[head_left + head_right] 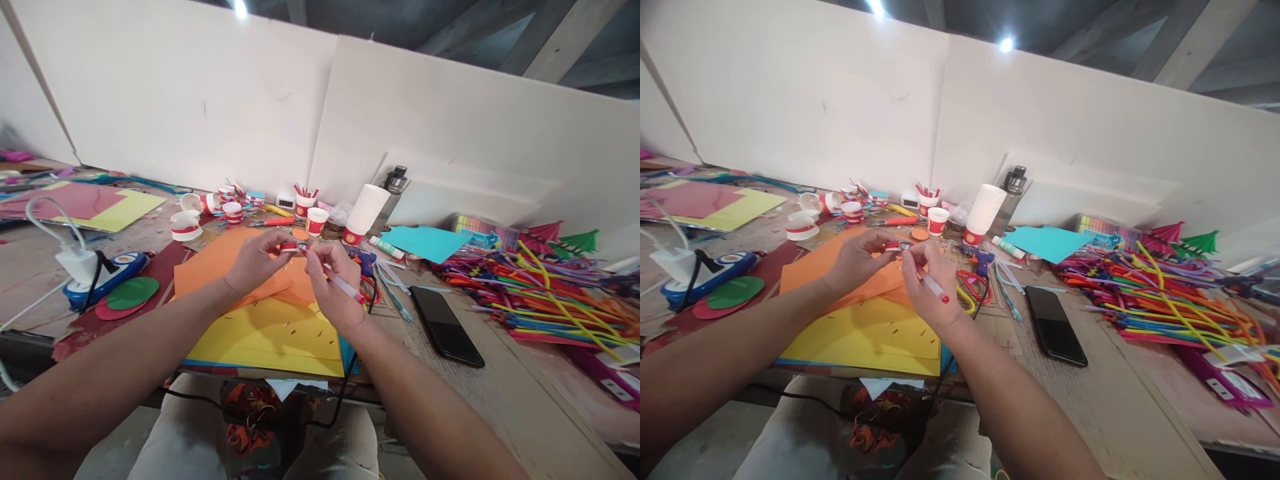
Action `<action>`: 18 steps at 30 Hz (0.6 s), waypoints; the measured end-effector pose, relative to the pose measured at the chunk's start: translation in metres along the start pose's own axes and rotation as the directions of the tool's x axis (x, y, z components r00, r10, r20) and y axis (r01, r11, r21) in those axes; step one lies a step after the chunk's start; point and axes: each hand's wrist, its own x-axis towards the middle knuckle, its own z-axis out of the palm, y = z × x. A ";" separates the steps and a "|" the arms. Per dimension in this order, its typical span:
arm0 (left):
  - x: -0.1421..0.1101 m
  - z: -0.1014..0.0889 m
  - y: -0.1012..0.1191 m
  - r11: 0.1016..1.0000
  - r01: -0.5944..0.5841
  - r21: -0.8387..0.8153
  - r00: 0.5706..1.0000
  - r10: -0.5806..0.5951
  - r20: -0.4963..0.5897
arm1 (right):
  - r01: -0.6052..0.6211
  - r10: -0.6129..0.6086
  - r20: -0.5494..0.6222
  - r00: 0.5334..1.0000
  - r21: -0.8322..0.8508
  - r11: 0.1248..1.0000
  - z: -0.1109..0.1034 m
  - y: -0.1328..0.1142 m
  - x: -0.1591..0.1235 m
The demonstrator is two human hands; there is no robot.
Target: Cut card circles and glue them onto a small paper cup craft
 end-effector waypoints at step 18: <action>0.000 -0.001 -0.001 0.997 0.036 -0.064 0.999 -0.037 -0.009 | -0.006 0.004 -0.044 0.999 -0.038 0.999 -0.002 0.002 0.004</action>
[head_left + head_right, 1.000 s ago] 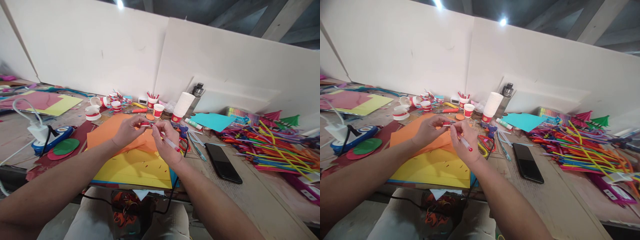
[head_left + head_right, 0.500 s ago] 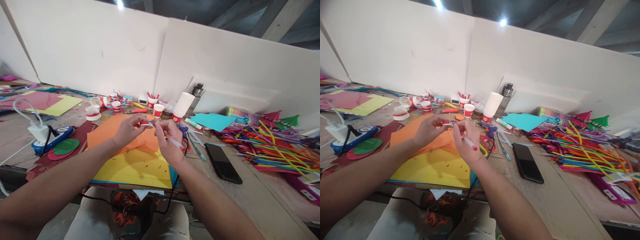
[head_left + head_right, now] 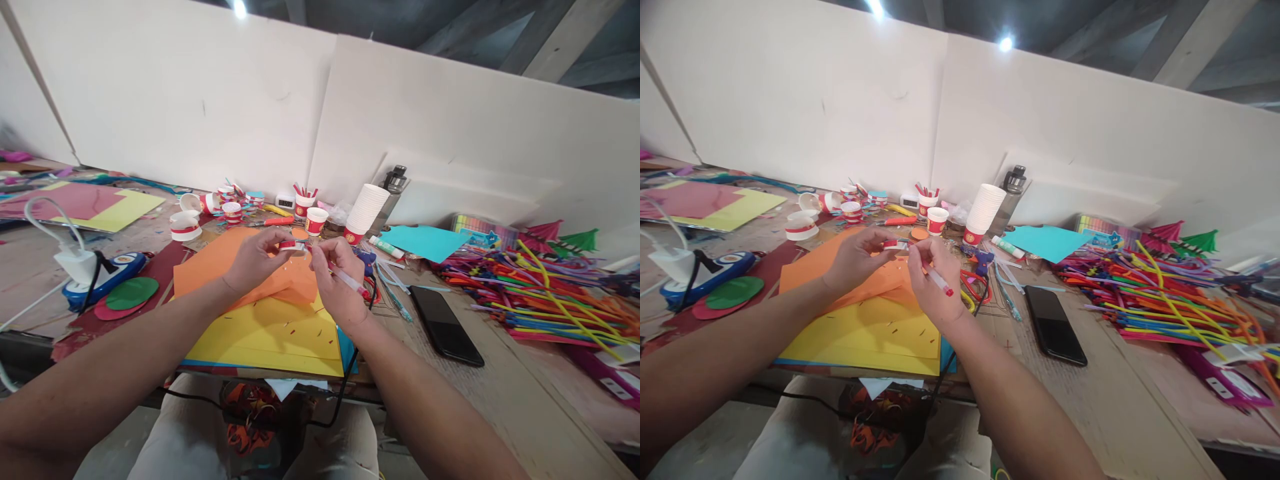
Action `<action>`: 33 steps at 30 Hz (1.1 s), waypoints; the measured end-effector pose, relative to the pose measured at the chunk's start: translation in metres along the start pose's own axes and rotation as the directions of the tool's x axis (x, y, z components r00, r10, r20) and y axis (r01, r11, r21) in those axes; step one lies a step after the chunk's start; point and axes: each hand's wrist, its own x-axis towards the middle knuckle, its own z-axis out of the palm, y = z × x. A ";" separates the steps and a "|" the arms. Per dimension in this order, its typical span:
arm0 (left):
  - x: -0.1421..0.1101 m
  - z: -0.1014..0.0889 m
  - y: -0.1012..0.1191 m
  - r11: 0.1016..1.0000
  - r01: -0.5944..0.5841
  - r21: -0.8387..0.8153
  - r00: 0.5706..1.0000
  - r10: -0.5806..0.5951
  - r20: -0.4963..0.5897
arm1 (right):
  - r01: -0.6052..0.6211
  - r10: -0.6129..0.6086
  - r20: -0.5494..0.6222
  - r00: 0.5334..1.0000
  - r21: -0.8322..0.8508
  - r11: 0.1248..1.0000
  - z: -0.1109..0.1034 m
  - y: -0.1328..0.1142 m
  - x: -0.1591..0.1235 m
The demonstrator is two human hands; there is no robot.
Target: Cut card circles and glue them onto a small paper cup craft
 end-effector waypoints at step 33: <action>0.005 0.003 -0.009 0.878 0.312 -0.364 0.948 -0.314 0.055 | -0.085 0.095 0.122 0.988 -0.082 0.993 0.001 0.038 0.006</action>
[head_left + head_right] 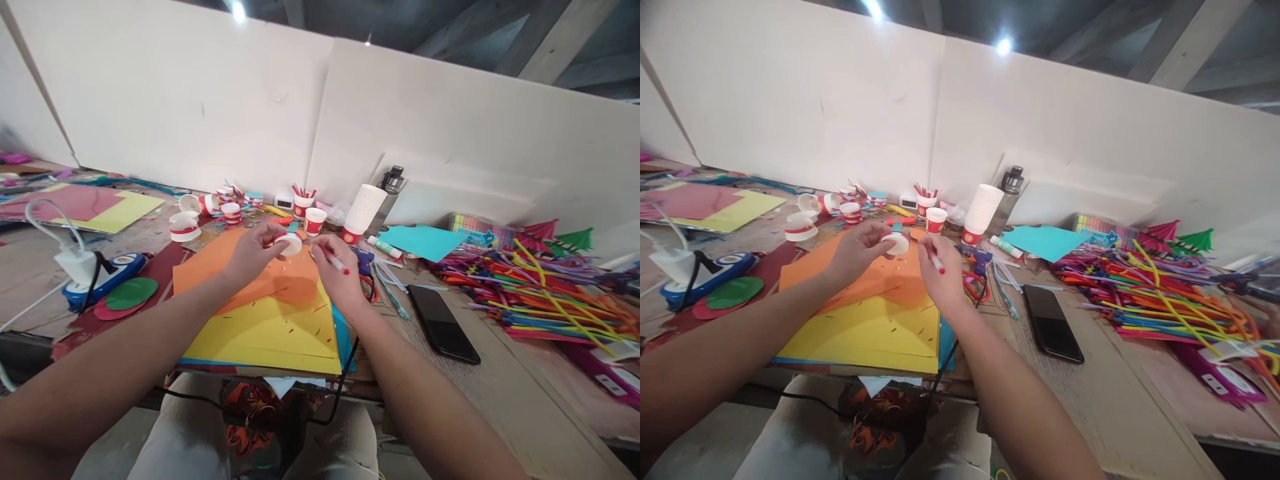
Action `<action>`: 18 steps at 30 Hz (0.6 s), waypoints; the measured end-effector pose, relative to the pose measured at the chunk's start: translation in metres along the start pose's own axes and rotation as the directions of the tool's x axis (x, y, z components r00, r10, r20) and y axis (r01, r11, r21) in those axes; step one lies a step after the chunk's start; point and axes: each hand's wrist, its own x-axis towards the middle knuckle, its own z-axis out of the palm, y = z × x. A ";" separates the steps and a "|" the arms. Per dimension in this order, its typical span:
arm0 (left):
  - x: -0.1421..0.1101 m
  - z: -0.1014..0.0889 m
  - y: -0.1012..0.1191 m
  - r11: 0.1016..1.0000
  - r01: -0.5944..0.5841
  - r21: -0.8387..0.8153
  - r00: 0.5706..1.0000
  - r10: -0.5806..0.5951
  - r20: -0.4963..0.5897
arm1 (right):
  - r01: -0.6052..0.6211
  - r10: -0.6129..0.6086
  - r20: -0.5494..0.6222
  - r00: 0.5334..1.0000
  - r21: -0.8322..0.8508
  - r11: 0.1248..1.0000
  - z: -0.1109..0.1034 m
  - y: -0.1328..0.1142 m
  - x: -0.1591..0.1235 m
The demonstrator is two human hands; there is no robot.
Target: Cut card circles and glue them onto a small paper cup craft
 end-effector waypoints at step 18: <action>-0.001 0.002 0.000 0.975 0.206 -0.085 0.973 -0.194 0.128 | -0.008 0.089 0.212 0.973 -0.356 0.935 0.006 -0.007 -0.002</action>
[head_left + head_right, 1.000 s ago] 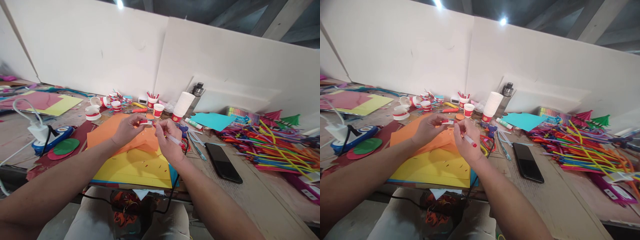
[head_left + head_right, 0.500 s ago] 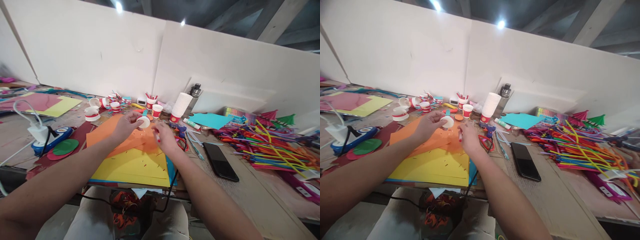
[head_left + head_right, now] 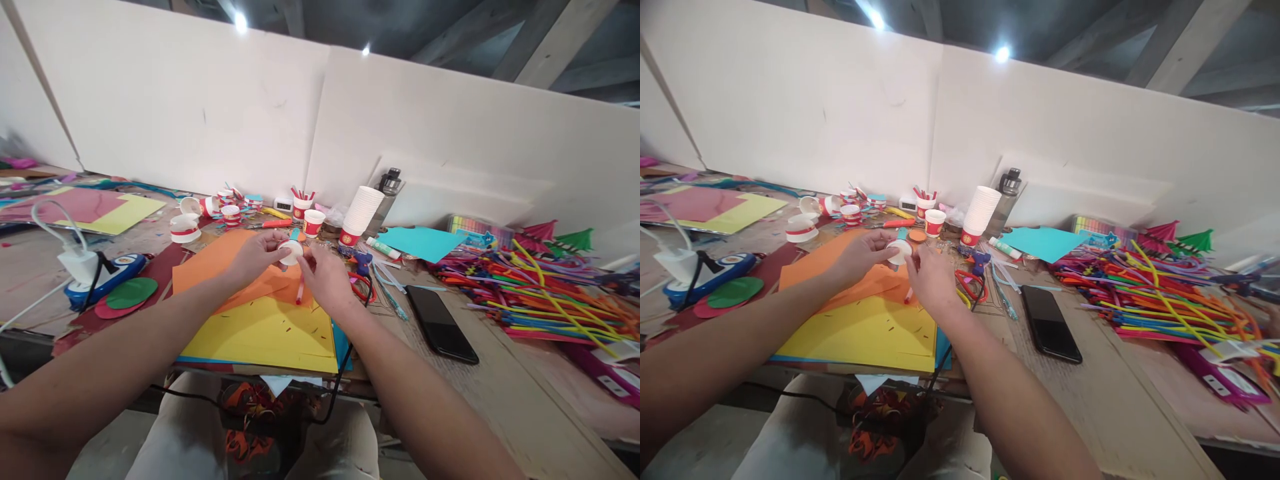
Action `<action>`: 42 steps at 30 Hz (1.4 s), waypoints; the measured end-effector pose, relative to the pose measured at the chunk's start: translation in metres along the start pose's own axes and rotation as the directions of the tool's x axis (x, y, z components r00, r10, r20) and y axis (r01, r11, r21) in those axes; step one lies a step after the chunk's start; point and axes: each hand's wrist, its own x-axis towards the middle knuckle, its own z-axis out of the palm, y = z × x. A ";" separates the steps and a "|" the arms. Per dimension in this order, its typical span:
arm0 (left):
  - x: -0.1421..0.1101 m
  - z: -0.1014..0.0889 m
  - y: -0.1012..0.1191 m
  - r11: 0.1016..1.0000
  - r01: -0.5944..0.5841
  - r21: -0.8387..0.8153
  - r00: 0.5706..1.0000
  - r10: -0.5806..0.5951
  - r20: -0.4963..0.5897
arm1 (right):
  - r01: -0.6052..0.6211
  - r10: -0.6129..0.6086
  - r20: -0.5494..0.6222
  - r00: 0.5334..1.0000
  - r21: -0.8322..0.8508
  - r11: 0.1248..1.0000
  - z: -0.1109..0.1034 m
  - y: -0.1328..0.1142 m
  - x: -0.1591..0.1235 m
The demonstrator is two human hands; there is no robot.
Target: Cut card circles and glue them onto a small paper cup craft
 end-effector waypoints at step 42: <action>0.001 -0.005 0.001 0.939 0.056 -0.339 0.970 0.028 0.240 | 0.132 -0.118 -0.176 0.977 0.070 0.989 -0.001 0.001 -0.002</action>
